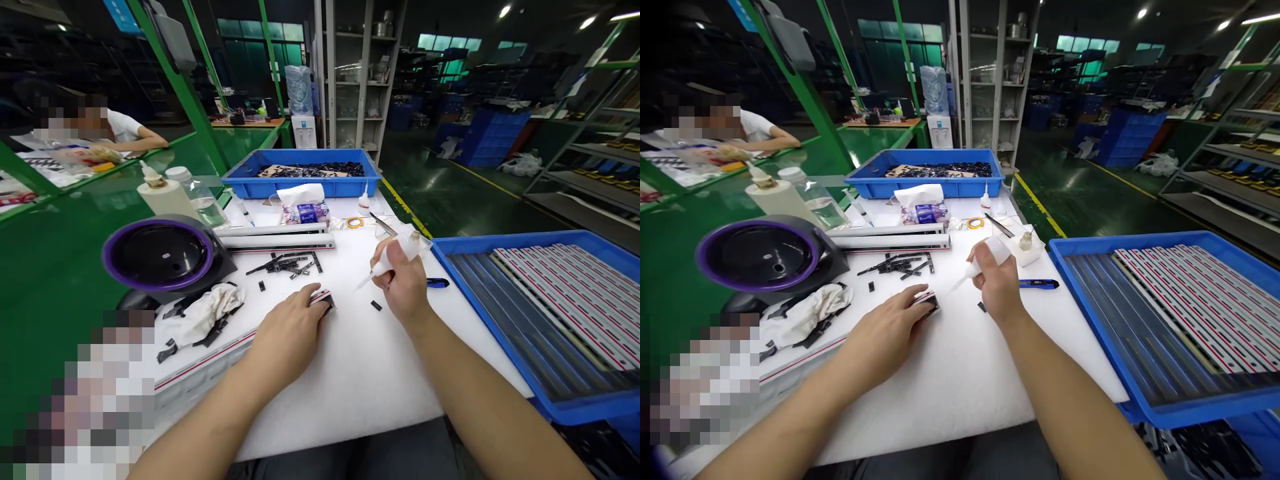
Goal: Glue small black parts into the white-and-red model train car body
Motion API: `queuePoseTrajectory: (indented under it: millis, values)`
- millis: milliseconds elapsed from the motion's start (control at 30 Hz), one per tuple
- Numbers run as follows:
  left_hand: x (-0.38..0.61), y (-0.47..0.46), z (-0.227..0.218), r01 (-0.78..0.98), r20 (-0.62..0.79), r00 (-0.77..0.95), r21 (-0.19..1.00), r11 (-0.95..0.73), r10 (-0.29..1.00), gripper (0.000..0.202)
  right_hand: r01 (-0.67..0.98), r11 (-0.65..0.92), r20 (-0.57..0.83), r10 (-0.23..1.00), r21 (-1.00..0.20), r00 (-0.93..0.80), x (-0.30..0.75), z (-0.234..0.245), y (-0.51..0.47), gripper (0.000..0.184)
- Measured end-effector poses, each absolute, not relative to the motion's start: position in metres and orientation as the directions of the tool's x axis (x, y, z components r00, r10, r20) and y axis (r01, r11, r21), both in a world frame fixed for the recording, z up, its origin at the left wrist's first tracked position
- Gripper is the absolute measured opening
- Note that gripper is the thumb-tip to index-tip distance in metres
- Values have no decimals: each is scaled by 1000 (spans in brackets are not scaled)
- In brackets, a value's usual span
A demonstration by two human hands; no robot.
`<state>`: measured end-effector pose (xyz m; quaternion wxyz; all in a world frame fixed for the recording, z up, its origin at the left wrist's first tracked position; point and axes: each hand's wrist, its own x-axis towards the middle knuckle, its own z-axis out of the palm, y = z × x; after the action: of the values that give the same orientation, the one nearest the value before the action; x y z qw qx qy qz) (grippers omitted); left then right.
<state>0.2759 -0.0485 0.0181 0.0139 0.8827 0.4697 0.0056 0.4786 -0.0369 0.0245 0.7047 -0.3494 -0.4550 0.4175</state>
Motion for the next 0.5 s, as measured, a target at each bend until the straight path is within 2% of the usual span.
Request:
queuePoseTrajectory:
  millis: [67,167,300,500]
  values:
    - [277,-49,19,834,-7,552,33,-551,834,35,-13,479,467,861,-878,204,473,21,-42,38]
    - [278,-50,21,837,-18,546,48,-545,837,34,265,565,594,803,-781,40,469,17,-48,34]
    - [279,-50,21,834,-3,549,62,-548,836,34,379,588,634,774,-715,-6,467,12,-49,34]
    - [280,-51,22,831,1,553,76,-551,833,33,408,598,643,765,-690,-34,463,10,-47,30]
